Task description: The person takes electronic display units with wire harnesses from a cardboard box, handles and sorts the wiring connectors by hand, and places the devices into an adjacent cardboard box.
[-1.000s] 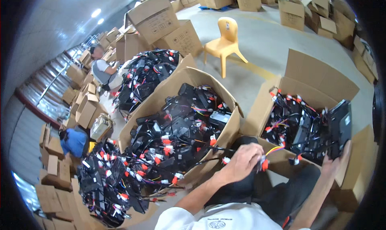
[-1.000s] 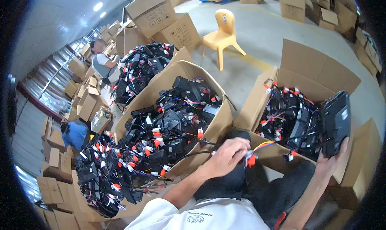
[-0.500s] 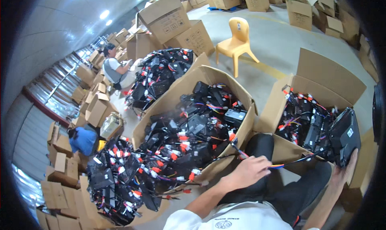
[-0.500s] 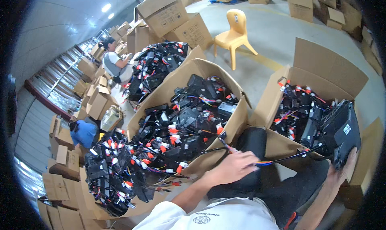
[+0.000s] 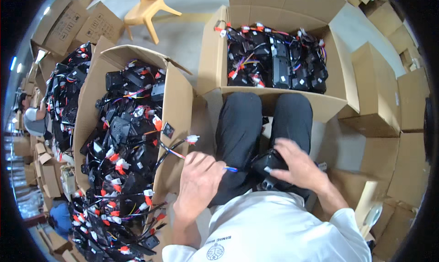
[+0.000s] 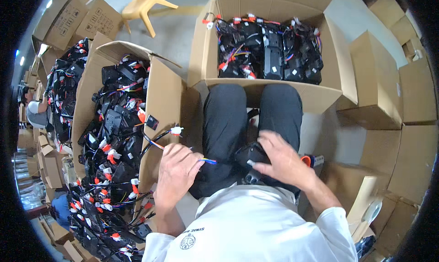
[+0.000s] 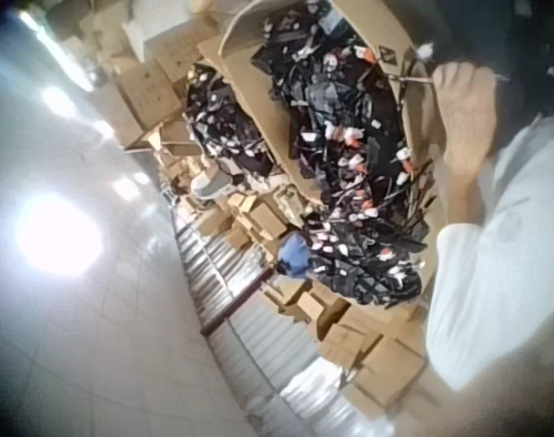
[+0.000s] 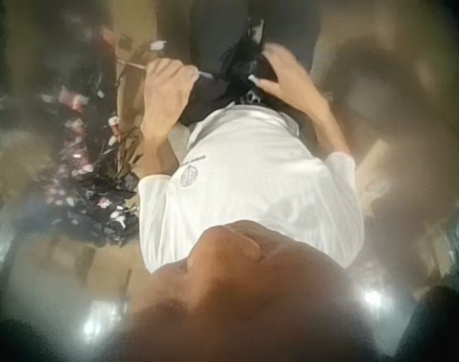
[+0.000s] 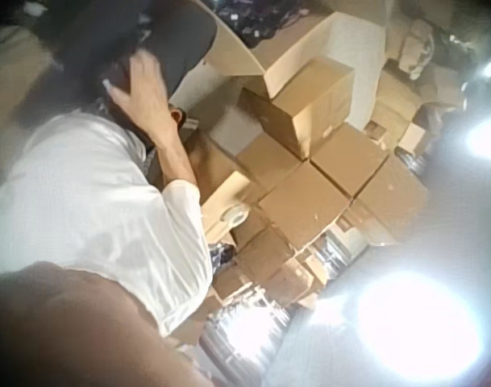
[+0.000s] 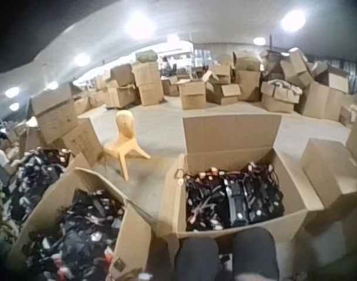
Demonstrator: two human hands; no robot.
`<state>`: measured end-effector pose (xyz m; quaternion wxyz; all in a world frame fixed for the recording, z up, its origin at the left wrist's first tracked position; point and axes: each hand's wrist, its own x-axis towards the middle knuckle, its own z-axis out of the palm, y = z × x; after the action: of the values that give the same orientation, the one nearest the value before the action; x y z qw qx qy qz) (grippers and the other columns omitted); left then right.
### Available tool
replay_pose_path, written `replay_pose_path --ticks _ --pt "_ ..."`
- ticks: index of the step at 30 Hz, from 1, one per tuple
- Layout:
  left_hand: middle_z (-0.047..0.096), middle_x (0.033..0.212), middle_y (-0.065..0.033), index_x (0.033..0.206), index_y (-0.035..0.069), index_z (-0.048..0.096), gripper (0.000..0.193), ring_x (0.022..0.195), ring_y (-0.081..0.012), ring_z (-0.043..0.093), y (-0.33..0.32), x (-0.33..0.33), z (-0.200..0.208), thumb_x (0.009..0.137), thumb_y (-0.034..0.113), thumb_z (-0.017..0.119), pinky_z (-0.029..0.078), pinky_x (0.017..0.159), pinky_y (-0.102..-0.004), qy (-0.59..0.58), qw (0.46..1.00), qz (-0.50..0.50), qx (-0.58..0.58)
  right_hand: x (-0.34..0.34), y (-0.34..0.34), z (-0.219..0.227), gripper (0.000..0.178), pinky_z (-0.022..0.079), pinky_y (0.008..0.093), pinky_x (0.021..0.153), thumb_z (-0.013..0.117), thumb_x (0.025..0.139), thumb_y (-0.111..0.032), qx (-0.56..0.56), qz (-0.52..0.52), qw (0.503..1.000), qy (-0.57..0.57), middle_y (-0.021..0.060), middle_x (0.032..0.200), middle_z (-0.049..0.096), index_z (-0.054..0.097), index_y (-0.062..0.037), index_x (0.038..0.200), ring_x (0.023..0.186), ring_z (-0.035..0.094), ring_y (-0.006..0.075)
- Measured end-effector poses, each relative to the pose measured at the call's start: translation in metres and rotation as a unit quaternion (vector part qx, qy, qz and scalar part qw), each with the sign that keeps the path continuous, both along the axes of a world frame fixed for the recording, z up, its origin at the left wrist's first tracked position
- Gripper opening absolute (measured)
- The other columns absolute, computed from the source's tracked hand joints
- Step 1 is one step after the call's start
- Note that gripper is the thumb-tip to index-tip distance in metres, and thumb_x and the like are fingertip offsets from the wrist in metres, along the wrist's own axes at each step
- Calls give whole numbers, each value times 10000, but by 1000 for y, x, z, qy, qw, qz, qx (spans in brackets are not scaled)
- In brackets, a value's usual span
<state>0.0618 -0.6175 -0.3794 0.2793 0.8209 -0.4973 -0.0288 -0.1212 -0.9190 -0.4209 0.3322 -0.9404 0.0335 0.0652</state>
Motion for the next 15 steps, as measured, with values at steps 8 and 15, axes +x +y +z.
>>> replay_pose_path --ticks 8,15 --pt "763 1154 -163 1233 12 779 315 1179 -357 734 -29 -10 7 923 -41 799 526 1175 -583 52 995 70 -54 113 67 -25 582 611 484 1071 906 1033 -267 347 169 922 31 215 1292 800 681 20 1486 1222 775 413" --pt "797 1215 -147 1235 -65 787 172 1110 -250 758 39 -39 -27 1107 42 744 597 994 -364 229 877 370 -202 124 51 -45 423 580 274 694 734 1203 -390 623 -18 770 136 -7 863 716 802 -2 1357 755 664 67"
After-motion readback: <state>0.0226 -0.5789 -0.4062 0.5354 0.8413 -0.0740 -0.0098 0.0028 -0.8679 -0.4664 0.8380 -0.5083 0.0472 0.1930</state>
